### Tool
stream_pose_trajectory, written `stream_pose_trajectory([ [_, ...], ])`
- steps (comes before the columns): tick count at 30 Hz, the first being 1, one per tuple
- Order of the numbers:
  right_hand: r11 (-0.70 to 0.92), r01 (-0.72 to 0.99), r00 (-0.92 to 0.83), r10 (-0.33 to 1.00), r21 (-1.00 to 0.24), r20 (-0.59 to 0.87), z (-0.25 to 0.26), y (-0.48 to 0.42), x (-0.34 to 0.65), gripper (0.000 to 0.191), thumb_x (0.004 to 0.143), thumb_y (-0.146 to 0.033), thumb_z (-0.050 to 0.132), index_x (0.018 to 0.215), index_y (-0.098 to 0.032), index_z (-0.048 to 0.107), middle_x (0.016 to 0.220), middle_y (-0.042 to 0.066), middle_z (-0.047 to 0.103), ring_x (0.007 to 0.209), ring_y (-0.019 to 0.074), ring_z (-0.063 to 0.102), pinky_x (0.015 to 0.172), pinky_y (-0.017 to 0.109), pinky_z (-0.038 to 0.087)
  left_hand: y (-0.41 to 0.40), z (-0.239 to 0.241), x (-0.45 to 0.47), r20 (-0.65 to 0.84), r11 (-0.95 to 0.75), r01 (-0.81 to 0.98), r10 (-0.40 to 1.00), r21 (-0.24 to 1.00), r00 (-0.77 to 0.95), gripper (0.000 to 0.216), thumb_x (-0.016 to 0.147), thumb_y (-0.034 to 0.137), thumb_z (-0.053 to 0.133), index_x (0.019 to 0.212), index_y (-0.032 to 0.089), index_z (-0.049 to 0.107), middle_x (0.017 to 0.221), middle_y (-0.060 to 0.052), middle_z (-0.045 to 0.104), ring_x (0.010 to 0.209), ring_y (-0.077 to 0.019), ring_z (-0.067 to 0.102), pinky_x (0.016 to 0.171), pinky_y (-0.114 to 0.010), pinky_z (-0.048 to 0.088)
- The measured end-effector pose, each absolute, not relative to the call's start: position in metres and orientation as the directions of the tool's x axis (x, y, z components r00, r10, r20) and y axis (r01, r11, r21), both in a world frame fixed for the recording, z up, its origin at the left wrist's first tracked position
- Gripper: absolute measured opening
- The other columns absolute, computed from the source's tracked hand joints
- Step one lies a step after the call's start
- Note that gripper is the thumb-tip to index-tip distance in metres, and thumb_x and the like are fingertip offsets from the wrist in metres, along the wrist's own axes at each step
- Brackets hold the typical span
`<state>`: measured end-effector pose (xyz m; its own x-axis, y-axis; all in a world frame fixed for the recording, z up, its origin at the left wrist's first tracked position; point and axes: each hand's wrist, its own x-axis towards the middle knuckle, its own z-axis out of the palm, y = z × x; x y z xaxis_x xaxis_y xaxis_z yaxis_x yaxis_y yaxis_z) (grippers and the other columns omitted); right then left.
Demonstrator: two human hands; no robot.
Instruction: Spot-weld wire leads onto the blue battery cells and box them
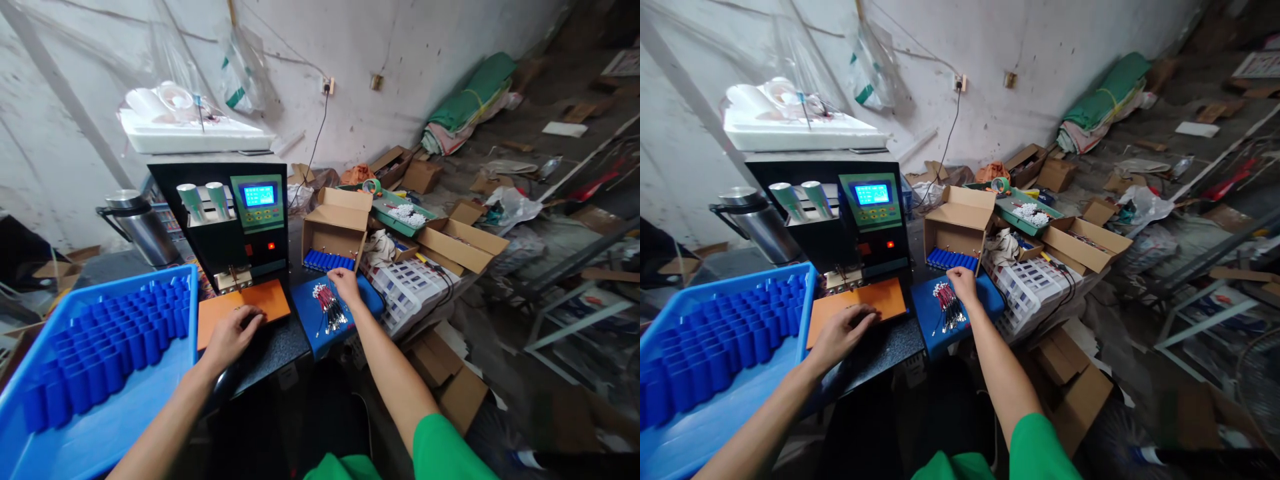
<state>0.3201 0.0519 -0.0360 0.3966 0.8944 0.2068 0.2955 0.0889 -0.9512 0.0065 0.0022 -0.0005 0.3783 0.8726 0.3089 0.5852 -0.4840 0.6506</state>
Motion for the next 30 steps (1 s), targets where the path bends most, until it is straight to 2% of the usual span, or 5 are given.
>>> stream_pose_trajectory([
  [6,0.255,-0.151,0.38,0.907,-0.955,0.183,-0.002,0.049,0.3,0.03,0.072,-0.045,0.066,0.075,-0.017,0.058,0.053,-0.007,0.048,0.043,0.0068,0.041,0.042,0.017,0.032,0.004,-0.005,0.005,0.306,-0.437,0.527,0.897,0.729,0.32,0.036,0.086,0.052,0.053,0.093,0.02,0.067,0.092,-0.006,0.073,0.086,-0.022,0.068,0.08,-0.033,0.054],
  [11,0.354,-0.248,0.35,0.901,-0.902,0.257,0.03,0.036,0.267,0.029,0.076,-0.045,0.066,0.074,-0.017,0.055,0.054,-0.007,0.049,0.043,0.0057,0.042,0.041,0.017,0.033,-0.006,0.009,0.013,0.337,-0.4,0.479,0.916,0.781,0.217,0.039,0.083,0.053,0.058,0.098,0.019,0.068,0.096,-0.006,0.074,0.089,-0.0222,0.069,0.081,-0.033,0.056],
  [19,0.29,-0.43,0.229,0.951,-0.855,0.207,0.037,0.006,0.181,0.025,0.078,-0.041,0.066,0.078,-0.018,0.056,0.056,-0.006,0.049,0.044,0.0062,0.043,0.043,0.018,0.033,-0.033,0.03,0.044,0.317,-0.337,0.359,0.941,0.87,0.117,0.033,0.079,0.046,0.066,0.096,0.018,0.07,0.087,-0.006,0.074,0.079,-0.0202,0.068,0.072,-0.031,0.056],
  [25,0.214,-0.473,0.153,0.975,-0.855,0.159,0.03,-0.008,0.148,0.025,0.079,-0.041,0.065,0.078,-0.018,0.055,0.057,-0.007,0.049,0.044,0.0064,0.043,0.045,0.018,0.035,-0.04,0.02,0.036,0.238,-0.246,0.276,0.969,0.929,0.063,0.029,0.082,0.044,0.062,0.087,0.016,0.068,0.078,-0.005,0.071,0.07,-0.017,0.066,0.064,-0.028,0.053],
  [30,0.246,-0.325,0.049,0.969,-0.913,0.244,0.021,-0.013,0.152,0.023,0.079,-0.039,0.064,0.083,-0.017,0.061,0.066,-0.003,0.056,0.052,0.0083,0.049,0.051,0.02,0.04,-0.047,0.019,0.021,0.128,-0.135,0.18,0.99,0.974,0.051,0.032,0.08,0.047,0.063,0.086,0.015,0.067,0.074,-0.005,0.071,0.06,-0.0149,0.062,0.057,-0.027,0.05],
])
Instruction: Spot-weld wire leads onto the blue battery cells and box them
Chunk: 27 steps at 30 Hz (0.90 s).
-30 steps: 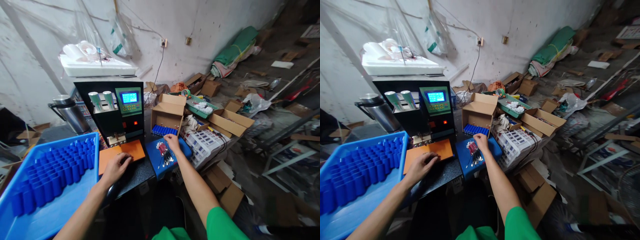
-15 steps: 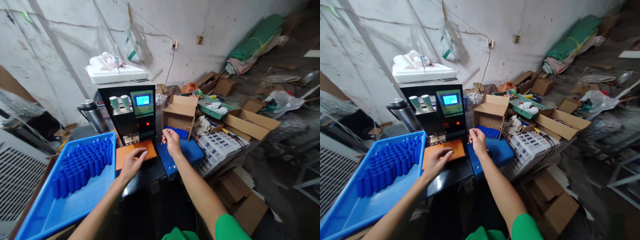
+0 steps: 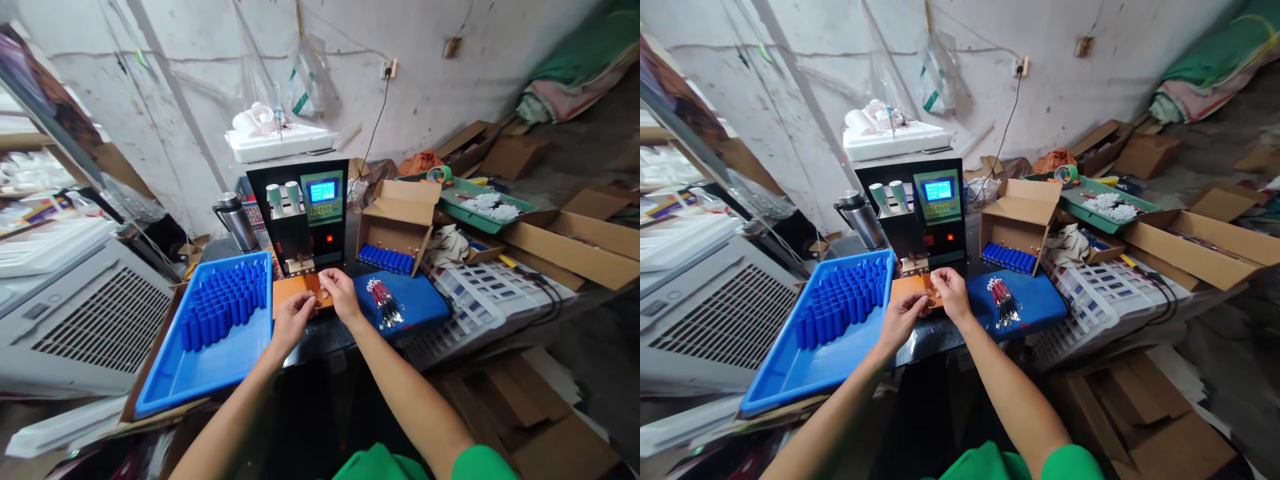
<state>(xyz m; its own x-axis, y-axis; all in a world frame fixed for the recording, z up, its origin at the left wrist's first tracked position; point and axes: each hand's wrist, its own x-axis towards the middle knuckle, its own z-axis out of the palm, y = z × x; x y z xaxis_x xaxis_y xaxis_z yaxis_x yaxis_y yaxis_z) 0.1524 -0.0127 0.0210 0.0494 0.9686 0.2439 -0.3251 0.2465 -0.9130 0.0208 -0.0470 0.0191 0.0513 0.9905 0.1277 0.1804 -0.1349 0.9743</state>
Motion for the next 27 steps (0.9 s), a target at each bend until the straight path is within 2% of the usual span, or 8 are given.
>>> stream_pose_trajectory([
  [3,0.292,-0.177,-0.105,0.944,-0.94,0.313,0.015,-0.016,0.156,0.022,0.078,-0.037,0.065,0.087,-0.016,0.065,0.079,0.001,0.064,0.069,0.0132,0.059,0.063,0.023,0.047,-0.05,0.02,0.012,0.106,-0.118,0.168,0.991,0.979,0.079,0.033,0.079,0.048,0.063,0.083,0.015,0.067,0.073,-0.005,0.071,0.059,-0.0145,0.061,0.057,-0.026,0.049],
  [6,0.306,-0.074,-0.235,0.919,-0.949,0.315,0.007,-0.021,0.156,0.02,0.078,-0.036,0.065,0.082,-0.017,0.066,0.077,0.002,0.066,0.071,0.0157,0.061,0.066,0.025,0.048,-0.055,0.018,0.005,0.119,-0.138,0.199,0.988,0.97,0.102,0.032,0.081,0.046,0.061,0.081,0.014,0.066,0.07,-0.004,0.069,0.061,-0.0143,0.061,0.059,-0.026,0.049],
  [13,0.328,-0.022,-0.295,0.9,-0.944,0.32,-0.007,-0.027,0.148,0.019,0.079,-0.036,0.064,0.076,-0.017,0.067,0.075,0.003,0.067,0.07,0.018,0.062,0.067,0.028,0.049,-0.073,0.012,-0.02,0.202,-0.234,0.496,0.972,0.836,0.119,0.027,0.09,0.037,0.05,0.087,0.016,0.068,0.08,-0.003,0.071,0.073,-0.0158,0.063,0.068,-0.026,0.048],
  [16,0.307,-0.004,-0.151,0.941,-0.952,0.304,-0.012,-0.022,0.147,0.022,0.077,-0.039,0.064,0.075,-0.017,0.066,0.074,0.005,0.067,0.07,0.0191,0.062,0.067,0.03,0.049,-0.064,0.014,-0.054,0.302,-0.243,0.708,0.952,0.663,0.044,0.022,0.089,0.03,0.052,0.099,0.018,0.068,0.096,-0.006,0.072,0.085,-0.0192,0.065,0.075,-0.029,0.049],
  [18,0.28,0.009,-0.085,0.957,-0.96,0.278,-0.016,-0.016,0.146,0.025,0.075,-0.042,0.063,0.074,-0.017,0.065,0.073,0.006,0.067,0.068,0.0199,0.062,0.066,0.031,0.05,-0.05,0.016,-0.079,0.34,-0.199,0.869,0.94,0.453,0.038,0.025,0.087,0.022,0.054,0.107,0.018,0.066,0.1,-0.009,0.07,0.094,-0.0236,0.062,0.084,-0.034,0.047],
  [22,0.247,0.007,-0.06,0.967,-0.969,0.246,-0.022,-0.009,0.145,0.027,0.072,-0.044,0.064,0.072,-0.017,0.065,0.074,0.007,0.069,0.07,0.0213,0.063,0.068,0.032,0.051,-0.022,0.015,-0.105,0.205,-0.12,0.992,0.972,0.035,0.11,0.056,0.076,0.02,0.066,0.131,0.015,0.054,0.105,-0.015,0.064,0.1,-0.0326,0.057,0.085,-0.043,0.043],
  [24,0.238,0.004,-0.062,0.969,-0.971,0.238,-0.023,-0.008,0.145,0.027,0.072,-0.044,0.064,0.073,-0.017,0.065,0.076,0.008,0.069,0.071,0.0213,0.064,0.069,0.032,0.051,-0.014,0.012,-0.104,0.174,-0.125,0.99,0.976,-0.06,0.134,0.061,0.074,0.019,0.067,0.133,0.015,0.052,0.11,-0.018,0.061,0.102,-0.0352,0.054,0.084,-0.044,0.042],
  [27,0.225,0.0,-0.062,0.972,-0.974,0.225,-0.026,-0.007,0.144,0.027,0.072,-0.045,0.064,0.072,-0.017,0.064,0.075,0.007,0.069,0.07,0.0209,0.063,0.069,0.032,0.05,-0.011,0.007,-0.099,0.203,-0.138,0.99,0.969,-0.031,0.141,0.048,0.073,0.015,0.064,0.12,0.016,0.058,0.112,-0.018,0.059,0.103,-0.0344,0.053,0.084,-0.043,0.041],
])
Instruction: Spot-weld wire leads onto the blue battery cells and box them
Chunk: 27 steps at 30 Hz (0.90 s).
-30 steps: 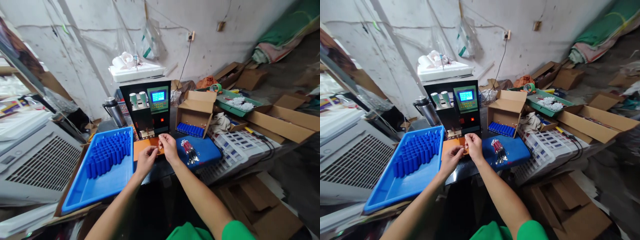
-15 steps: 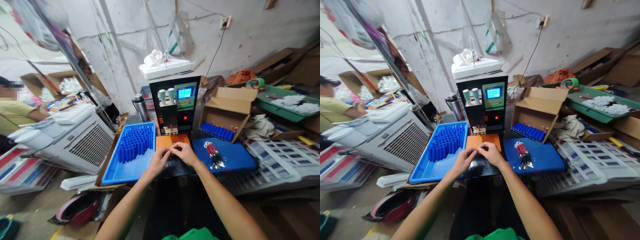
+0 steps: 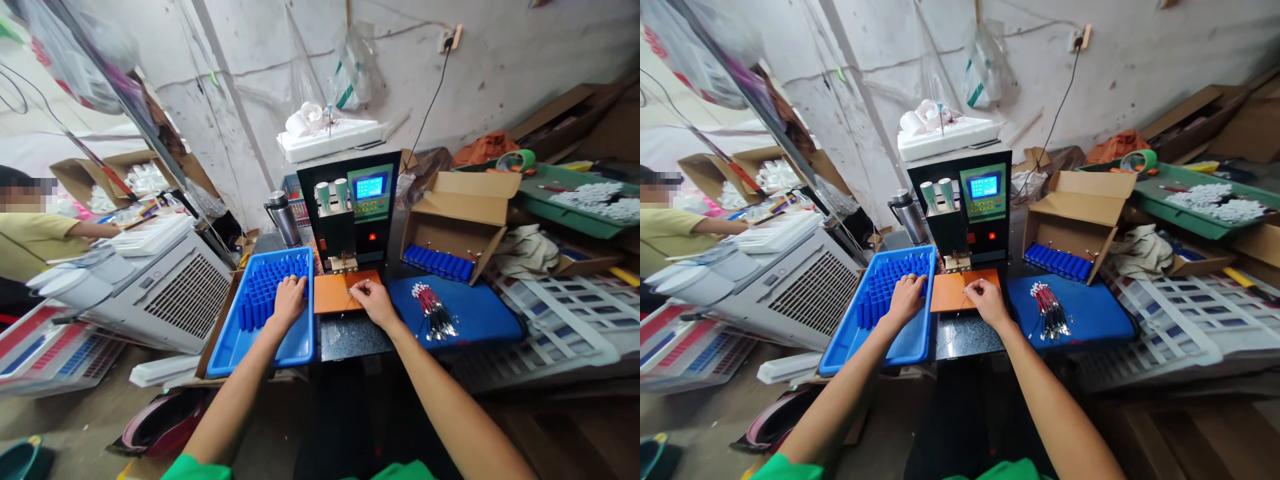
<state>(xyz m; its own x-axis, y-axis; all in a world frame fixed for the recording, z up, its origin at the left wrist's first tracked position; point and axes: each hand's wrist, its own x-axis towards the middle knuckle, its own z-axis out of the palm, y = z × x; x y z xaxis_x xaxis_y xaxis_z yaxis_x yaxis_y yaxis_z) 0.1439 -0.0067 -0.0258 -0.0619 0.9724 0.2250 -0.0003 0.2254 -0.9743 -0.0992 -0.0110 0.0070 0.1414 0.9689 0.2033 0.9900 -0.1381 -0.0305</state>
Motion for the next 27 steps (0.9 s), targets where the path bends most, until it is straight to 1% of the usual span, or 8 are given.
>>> stream_pose_trajectory([
  [2,0.224,-0.009,-0.053,0.973,-0.975,0.224,-0.028,-0.005,0.144,0.028,0.071,-0.045,0.065,0.072,-0.017,0.064,0.074,0.007,0.069,0.069,0.0207,0.063,0.067,0.032,0.05,-0.014,0.004,-0.099,0.234,-0.155,0.983,0.964,0.1,0.128,0.036,0.072,0.012,0.061,0.108,0.018,0.06,0.107,-0.014,0.061,0.1,-0.0309,0.055,0.083,-0.04,0.043],
  [7,0.193,-0.073,-0.044,0.98,-0.979,0.196,-0.029,-0.002,0.145,0.026,0.07,-0.044,0.066,0.071,-0.018,0.063,0.071,0.005,0.066,0.067,0.0195,0.061,0.064,0.03,0.048,-0.028,0.001,-0.107,0.229,-0.156,0.821,0.973,0.55,0.031,0.022,0.073,0.014,0.057,0.093,0.021,0.056,0.081,0.0,0.063,0.075,-0.0178,0.061,0.07,-0.028,0.046],
  [11,0.123,-0.181,-0.035,0.991,-0.976,0.132,-0.024,-0.002,0.148,0.025,0.07,-0.042,0.066,0.071,-0.018,0.061,0.062,0.001,0.06,0.056,0.0158,0.055,0.055,0.027,0.044,-0.034,0.013,-0.103,0.302,-0.112,0.651,0.935,0.751,-0.186,0.027,0.071,0.028,0.066,0.096,0.018,0.06,0.084,-0.001,0.067,0.072,-0.0161,0.062,0.07,-0.028,0.048],
  [13,0.108,-0.232,-0.011,0.993,-0.967,0.114,-0.022,-0.001,0.149,0.024,0.069,-0.042,0.066,0.07,-0.018,0.061,0.059,-0.001,0.058,0.054,0.0145,0.053,0.054,0.026,0.043,-0.033,0.022,-0.091,0.299,-0.136,0.545,0.928,0.827,-0.221,0.034,0.073,0.032,0.068,0.103,0.016,0.061,0.084,-0.003,0.069,0.072,-0.0167,0.064,0.069,-0.028,0.049],
  [15,0.098,-0.274,0.009,0.995,-0.957,0.099,-0.02,0.0,0.15,0.023,0.069,-0.041,0.066,0.068,-0.019,0.06,0.059,-0.001,0.058,0.053,0.0138,0.053,0.054,0.026,0.043,-0.029,0.028,-0.073,0.273,-0.175,0.463,0.95,0.869,-0.154,0.037,0.074,0.033,0.067,0.106,0.015,0.062,0.079,-0.004,0.07,0.071,-0.0174,0.066,0.07,-0.029,0.05],
  [18,0.087,-0.311,0.033,0.996,-0.946,0.081,-0.018,0.001,0.151,0.024,0.069,-0.042,0.066,0.068,-0.019,0.059,0.06,-0.001,0.058,0.053,0.0135,0.053,0.054,0.025,0.044,-0.019,0.027,-0.041,0.237,-0.205,0.426,0.971,0.881,-0.022,0.037,0.073,0.033,0.068,0.104,0.014,0.065,0.075,-0.004,0.07,0.07,-0.0179,0.066,0.071,-0.03,0.051],
  [22,0.09,-0.318,0.047,0.996,-0.944,0.079,-0.018,0.004,0.151,0.025,0.068,-0.042,0.067,0.07,-0.019,0.059,0.058,-0.002,0.057,0.054,0.0137,0.054,0.054,0.025,0.045,-0.003,0.013,-0.008,0.211,-0.211,0.43,0.976,0.878,0.049,0.029,0.074,0.034,0.066,0.093,0.014,0.066,0.083,-0.005,0.07,0.071,-0.018,0.065,0.067,-0.029,0.052],
  [27,0.123,-0.301,0.057,0.992,-0.946,0.111,-0.022,0.008,0.151,0.025,0.07,-0.043,0.065,0.072,-0.018,0.06,0.06,0.0,0.059,0.055,0.0144,0.056,0.055,0.026,0.046,0.008,0.004,0.001,0.225,-0.251,0.411,0.968,0.877,0.109,0.025,0.076,0.036,0.063,0.089,0.015,0.062,0.078,-0.003,0.066,0.068,-0.0167,0.062,0.063,-0.028,0.051],
])
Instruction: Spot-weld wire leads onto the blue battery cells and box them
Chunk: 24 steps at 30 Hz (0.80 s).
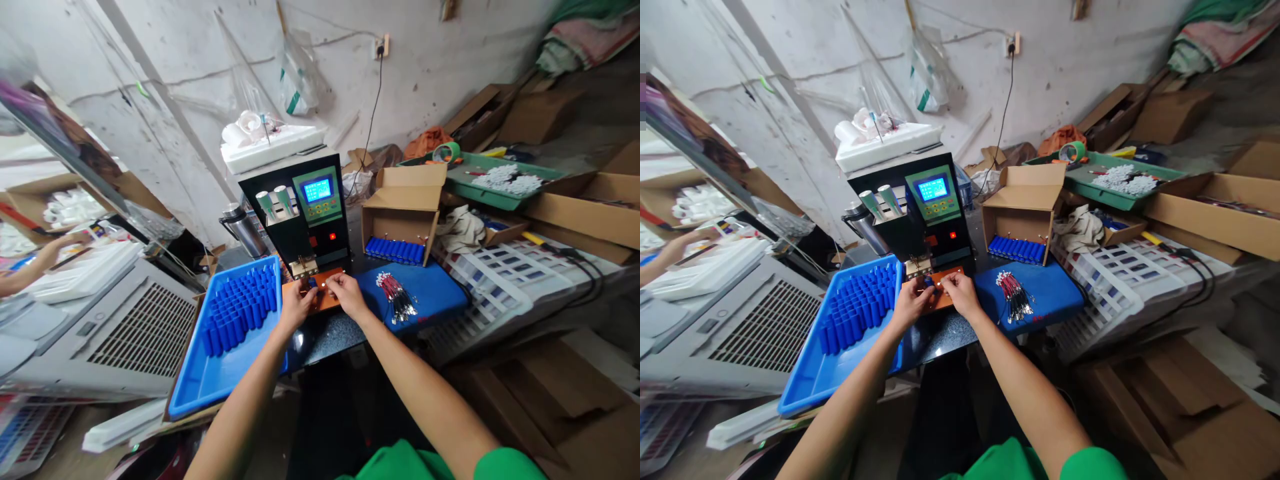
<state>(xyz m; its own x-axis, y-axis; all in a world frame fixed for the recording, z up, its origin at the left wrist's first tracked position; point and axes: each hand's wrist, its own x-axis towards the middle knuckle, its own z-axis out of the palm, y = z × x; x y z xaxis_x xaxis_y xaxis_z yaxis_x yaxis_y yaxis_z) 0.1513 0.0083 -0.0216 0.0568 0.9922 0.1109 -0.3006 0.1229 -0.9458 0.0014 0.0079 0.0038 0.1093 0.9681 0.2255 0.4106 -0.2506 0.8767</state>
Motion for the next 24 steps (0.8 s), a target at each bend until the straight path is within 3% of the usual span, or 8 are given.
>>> stream_pose_trajectory([
  [6,0.149,-0.212,0.087,0.987,-0.966,0.133,-0.021,0.01,0.15,0.025,0.073,-0.043,0.062,0.073,-0.019,0.061,0.063,0.002,0.062,0.058,0.0167,0.059,0.057,0.027,0.049,0.007,-0.003,0.004,0.28,-0.29,0.392,0.956,0.873,0.086,0.025,0.08,0.039,0.061,0.093,0.016,0.06,0.086,-0.004,0.067,0.081,-0.0186,0.065,0.076,-0.032,0.053],
  [15,0.239,-0.083,0.096,0.968,-0.967,0.231,-0.006,0.02,0.143,0.021,0.076,-0.039,0.06,0.074,-0.018,0.063,0.077,0.005,0.069,0.074,0.0199,0.065,0.07,0.029,0.051,0.002,-0.009,0.007,0.261,-0.269,0.315,0.963,0.91,0.068,0.032,0.083,0.038,0.059,0.106,0.016,0.06,0.094,-0.006,0.07,0.084,-0.0191,0.067,0.077,-0.032,0.054],
  [20,0.232,-0.043,0.056,0.972,-0.972,0.229,-0.011,0.027,0.136,0.018,0.077,-0.035,0.06,0.075,-0.018,0.064,0.075,0.005,0.07,0.072,0.02,0.065,0.068,0.029,0.051,0.003,-0.013,0.004,0.281,-0.292,0.308,0.956,0.905,0.083,0.038,0.084,0.037,0.058,0.116,0.015,0.058,0.104,-0.008,0.069,0.09,-0.0199,0.067,0.081,-0.034,0.054],
  [24,0.224,0.039,0.048,0.973,-0.974,0.226,-0.014,0.028,0.133,0.018,0.079,-0.037,0.061,0.075,-0.02,0.065,0.074,0.004,0.07,0.071,0.0198,0.065,0.066,0.028,0.05,0.002,-0.013,0.004,0.273,-0.281,0.318,0.959,0.905,0.07,0.039,0.085,0.037,0.057,0.118,0.015,0.058,0.097,-0.007,0.07,0.089,-0.0203,0.067,0.081,-0.034,0.055],
])
